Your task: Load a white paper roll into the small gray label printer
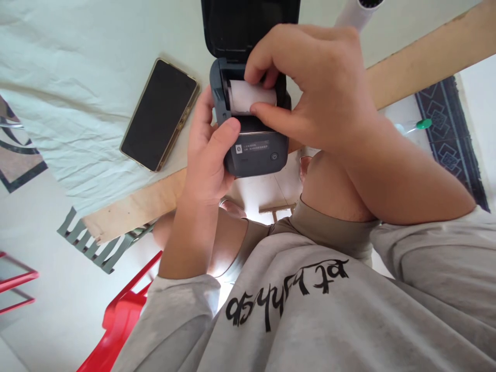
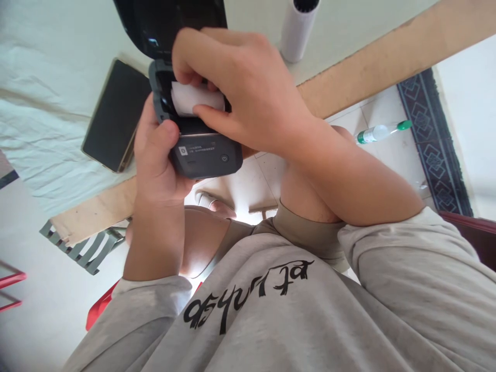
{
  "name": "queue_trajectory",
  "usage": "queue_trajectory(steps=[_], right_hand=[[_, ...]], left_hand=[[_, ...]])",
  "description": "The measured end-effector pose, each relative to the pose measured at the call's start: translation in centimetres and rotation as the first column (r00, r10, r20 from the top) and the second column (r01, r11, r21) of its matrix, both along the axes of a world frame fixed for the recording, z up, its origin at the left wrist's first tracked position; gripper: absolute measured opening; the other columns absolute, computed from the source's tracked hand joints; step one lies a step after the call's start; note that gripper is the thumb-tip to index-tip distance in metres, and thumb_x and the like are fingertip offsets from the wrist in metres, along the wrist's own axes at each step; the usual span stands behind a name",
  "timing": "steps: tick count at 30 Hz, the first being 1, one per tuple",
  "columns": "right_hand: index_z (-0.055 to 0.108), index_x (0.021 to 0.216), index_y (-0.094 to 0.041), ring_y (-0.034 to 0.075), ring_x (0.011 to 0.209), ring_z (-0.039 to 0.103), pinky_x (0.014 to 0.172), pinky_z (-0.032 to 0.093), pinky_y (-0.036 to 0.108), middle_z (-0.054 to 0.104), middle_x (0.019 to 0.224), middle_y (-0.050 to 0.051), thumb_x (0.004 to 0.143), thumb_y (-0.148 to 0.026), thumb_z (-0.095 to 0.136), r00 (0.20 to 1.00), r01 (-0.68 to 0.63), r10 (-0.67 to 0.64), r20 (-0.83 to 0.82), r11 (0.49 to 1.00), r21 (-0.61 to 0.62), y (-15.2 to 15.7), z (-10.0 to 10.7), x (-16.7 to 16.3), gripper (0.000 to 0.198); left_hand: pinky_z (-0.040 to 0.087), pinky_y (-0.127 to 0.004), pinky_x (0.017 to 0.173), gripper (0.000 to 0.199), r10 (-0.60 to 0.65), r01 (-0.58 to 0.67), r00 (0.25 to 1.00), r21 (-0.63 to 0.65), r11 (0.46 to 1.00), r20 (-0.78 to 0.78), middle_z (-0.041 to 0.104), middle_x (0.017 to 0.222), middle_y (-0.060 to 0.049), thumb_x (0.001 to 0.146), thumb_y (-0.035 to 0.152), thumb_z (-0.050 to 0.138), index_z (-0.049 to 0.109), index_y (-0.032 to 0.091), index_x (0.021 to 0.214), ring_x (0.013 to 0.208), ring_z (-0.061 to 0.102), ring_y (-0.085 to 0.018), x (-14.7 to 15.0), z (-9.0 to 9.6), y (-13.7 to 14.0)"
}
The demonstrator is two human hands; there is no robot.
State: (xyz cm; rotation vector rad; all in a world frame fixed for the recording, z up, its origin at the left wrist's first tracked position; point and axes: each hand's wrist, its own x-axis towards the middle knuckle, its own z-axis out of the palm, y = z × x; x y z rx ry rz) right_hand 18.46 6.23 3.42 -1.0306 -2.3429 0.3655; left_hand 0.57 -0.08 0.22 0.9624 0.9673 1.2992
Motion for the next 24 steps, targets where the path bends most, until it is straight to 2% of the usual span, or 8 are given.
queue_trajectory(steps=[3,7,12,15,18,20,24], right_hand=[[0.066,0.114,-0.018,0.009,0.095,0.058,0.085,0.041,0.024,0.066,0.102,-0.002,0.086,-0.035,0.053,0.999,-0.01,0.012,0.044,0.999,-0.049,0.0,0.6,0.2,0.035],[0.068,0.113,-0.021,0.013,0.098,0.059,0.09,0.042,0.028,0.067,0.101,0.0,0.083,-0.029,0.056,0.985,0.061,-0.036,0.166,0.987,-0.148,-0.2,1.4,0.0,0.033],[0.072,0.109,-0.02,0.019,0.104,0.06,0.093,0.042,0.035,0.069,0.104,0.001,0.089,-0.033,0.051,0.979,0.098,-0.069,0.191,0.984,-0.149,-0.2,1.0,-0.6,0.032],[0.073,0.105,-0.019,0.021,0.112,0.06,0.099,0.042,0.04,0.069,0.106,0.003,0.093,-0.036,0.043,0.982,0.126,-0.109,0.152,0.987,-0.101,-0.5,0.8,-0.6,0.037],[0.072,0.096,-0.019,0.02,0.109,0.061,0.098,0.042,0.041,0.068,0.096,0.004,0.094,-0.043,0.035,0.992,0.098,-0.098,0.076,0.995,0.002,-0.9,1.0,-0.3,0.045],[0.072,0.091,-0.021,0.017,0.105,0.062,0.095,0.042,0.039,0.068,0.092,0.002,0.097,-0.045,0.031,0.998,0.054,-0.056,0.033,0.997,0.061,-1.2,1.2,-0.1,0.047],[0.069,0.078,-0.024,0.011,0.095,0.058,0.088,0.04,0.035,0.07,0.089,-0.004,0.103,-0.044,0.025,0.995,-0.089,0.095,-0.016,0.976,0.201,-1.6,0.6,-0.2,0.055]], left_hand=[[0.054,-0.04,0.111,0.044,-0.023,0.023,1.0,-0.025,0.999,0.001,0.071,0.126,-0.001,0.086,0.05,0.079,0.063,0.032,0.123,0.135,0.062,-0.028,-0.1,-0.1,0.0],[0.055,-0.038,0.11,0.044,-0.018,0.017,0.999,-0.027,0.999,-0.031,0.071,0.127,0.0,0.082,0.05,0.079,0.066,0.036,0.121,0.135,0.062,-0.027,-0.2,-0.3,0.1],[0.056,-0.041,0.107,0.04,-0.009,0.006,0.997,-0.03,1.0,-0.074,0.071,0.124,0.0,0.081,0.053,0.078,0.067,0.038,0.116,0.13,0.065,-0.029,-0.2,-0.1,0.2],[0.053,-0.043,0.11,0.038,-0.002,0.001,0.999,-0.007,1.0,-0.052,0.071,0.119,0.0,0.082,0.052,0.078,0.068,0.036,0.115,0.127,0.064,-0.029,0.0,0.0,0.2],[0.05,-0.042,0.111,0.034,-0.025,0.024,0.999,0.015,1.0,0.044,0.071,0.118,0.001,0.086,0.049,0.076,0.068,0.034,0.116,0.124,0.064,-0.028,0.1,0.0,0.4],[0.048,-0.04,0.112,0.032,-0.035,0.033,0.994,0.016,0.999,0.101,0.071,0.116,0.0,0.088,0.048,0.074,0.068,0.031,0.115,0.123,0.063,-0.027,0.1,0.0,0.5],[0.049,-0.039,0.112,0.032,-0.037,0.034,0.994,0.028,0.999,0.105,0.072,0.104,-0.002,0.084,0.053,0.074,0.068,0.028,0.103,0.129,0.059,-0.029,0.0,0.4,0.6]])
